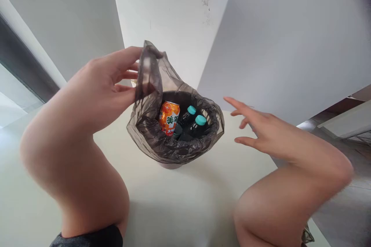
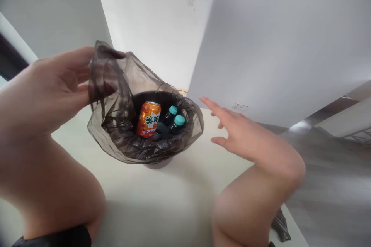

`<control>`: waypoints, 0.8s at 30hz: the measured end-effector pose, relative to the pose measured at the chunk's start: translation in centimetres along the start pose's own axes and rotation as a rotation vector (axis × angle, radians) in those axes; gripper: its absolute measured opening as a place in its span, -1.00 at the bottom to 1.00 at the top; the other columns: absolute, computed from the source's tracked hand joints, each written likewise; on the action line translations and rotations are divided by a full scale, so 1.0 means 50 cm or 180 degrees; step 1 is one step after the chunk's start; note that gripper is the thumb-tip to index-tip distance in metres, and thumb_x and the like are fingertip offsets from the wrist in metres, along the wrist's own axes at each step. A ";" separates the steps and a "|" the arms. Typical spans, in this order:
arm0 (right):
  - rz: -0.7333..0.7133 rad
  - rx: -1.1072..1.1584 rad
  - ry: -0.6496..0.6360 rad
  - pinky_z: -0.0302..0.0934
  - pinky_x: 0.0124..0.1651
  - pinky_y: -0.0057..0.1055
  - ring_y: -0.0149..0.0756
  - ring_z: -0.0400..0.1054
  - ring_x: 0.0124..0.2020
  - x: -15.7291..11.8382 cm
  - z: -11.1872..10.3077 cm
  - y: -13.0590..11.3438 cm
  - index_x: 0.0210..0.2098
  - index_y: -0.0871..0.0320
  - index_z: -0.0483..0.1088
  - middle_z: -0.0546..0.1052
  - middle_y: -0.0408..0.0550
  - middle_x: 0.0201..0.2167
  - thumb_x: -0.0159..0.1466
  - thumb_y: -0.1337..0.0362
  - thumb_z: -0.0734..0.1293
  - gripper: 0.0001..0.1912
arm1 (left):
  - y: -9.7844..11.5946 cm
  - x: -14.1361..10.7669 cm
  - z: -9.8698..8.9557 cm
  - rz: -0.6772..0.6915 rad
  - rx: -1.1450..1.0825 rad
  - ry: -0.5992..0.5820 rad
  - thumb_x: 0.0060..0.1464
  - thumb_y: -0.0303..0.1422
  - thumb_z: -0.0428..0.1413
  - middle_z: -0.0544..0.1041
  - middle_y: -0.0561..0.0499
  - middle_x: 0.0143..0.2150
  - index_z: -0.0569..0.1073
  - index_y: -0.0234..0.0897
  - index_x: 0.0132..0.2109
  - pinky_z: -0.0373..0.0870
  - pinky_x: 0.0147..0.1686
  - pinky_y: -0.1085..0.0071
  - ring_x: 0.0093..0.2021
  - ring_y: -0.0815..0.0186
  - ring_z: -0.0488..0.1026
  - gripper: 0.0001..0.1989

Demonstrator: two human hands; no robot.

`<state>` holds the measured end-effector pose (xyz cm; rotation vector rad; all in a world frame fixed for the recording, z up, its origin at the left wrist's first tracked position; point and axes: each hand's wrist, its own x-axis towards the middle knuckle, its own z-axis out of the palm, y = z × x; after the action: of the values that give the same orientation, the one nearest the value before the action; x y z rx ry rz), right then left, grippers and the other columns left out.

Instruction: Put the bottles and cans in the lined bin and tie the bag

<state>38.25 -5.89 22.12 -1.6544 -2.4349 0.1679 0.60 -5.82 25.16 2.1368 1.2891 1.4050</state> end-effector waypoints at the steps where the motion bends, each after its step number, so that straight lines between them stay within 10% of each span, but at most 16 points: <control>1: -0.0130 0.0175 -0.0234 0.45 -0.24 -0.22 -0.03 0.57 -0.14 0.016 0.004 0.008 0.58 -0.25 -0.12 0.61 0.00 0.07 0.26 0.02 0.47 0.05 | 0.011 -0.002 0.003 0.0060 -0.0018 -0.0057 0.25 -0.27 0.23 0.65 0.07 0.05 0.63 0.07 0.17 0.62 0.10 0.15 0.07 0.07 0.61 -0.64; 5: -0.0581 0.0614 -0.0542 0.41 -0.18 -0.25 -0.09 0.54 -0.15 0.067 0.003 -0.003 0.41 -0.24 0.29 0.64 -0.08 -0.09 0.30 0.07 0.44 -0.30 | 0.049 0.003 0.039 -0.0160 0.0279 0.0691 0.31 -0.34 0.19 0.67 0.06 -0.20 0.72 -0.08 -0.08 0.59 -0.06 0.17 -0.14 0.11 0.62 -0.82; 10: -0.0685 0.1264 0.0069 0.32 -0.14 -0.21 -0.15 0.46 -0.24 0.071 -0.017 -0.018 -0.07 -0.04 0.60 0.61 -0.06 -0.23 0.35 0.03 0.40 -0.75 | 0.038 0.031 0.085 -0.0033 -0.1030 0.1721 0.16 -0.53 0.10 0.63 -0.01 -0.18 0.55 -0.21 -0.20 0.58 -0.28 0.21 -0.17 0.12 0.63 -0.83; 15: -0.0273 0.2752 0.1275 0.20 -0.29 -0.17 -0.11 0.32 -0.35 0.051 -0.027 -0.012 -0.40 -0.01 0.45 0.43 -0.03 -0.41 0.29 0.11 0.36 -0.83 | -0.001 0.037 0.082 -0.0238 -0.1886 0.1603 0.19 -0.47 0.00 0.65 0.00 0.00 0.37 -0.12 -0.17 0.62 0.06 0.05 0.10 0.08 0.63 -0.86; 24: 0.0178 0.3659 0.2862 -0.09 -0.47 -0.22 -0.25 -0.07 -0.51 0.084 -0.001 0.027 -0.52 -0.01 -0.02 0.01 -0.12 -0.55 0.18 0.06 0.34 -0.59 | -0.051 0.072 0.052 -0.0794 -0.2869 0.2550 0.02 -0.56 0.04 0.22 0.04 -0.41 0.25 -0.17 -0.37 0.51 -0.24 0.36 -0.38 0.34 0.36 -0.82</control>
<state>37.99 -1.48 22.28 -0.9122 -1.1773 0.5498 1.92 -0.94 24.38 0.8169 0.7826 2.2309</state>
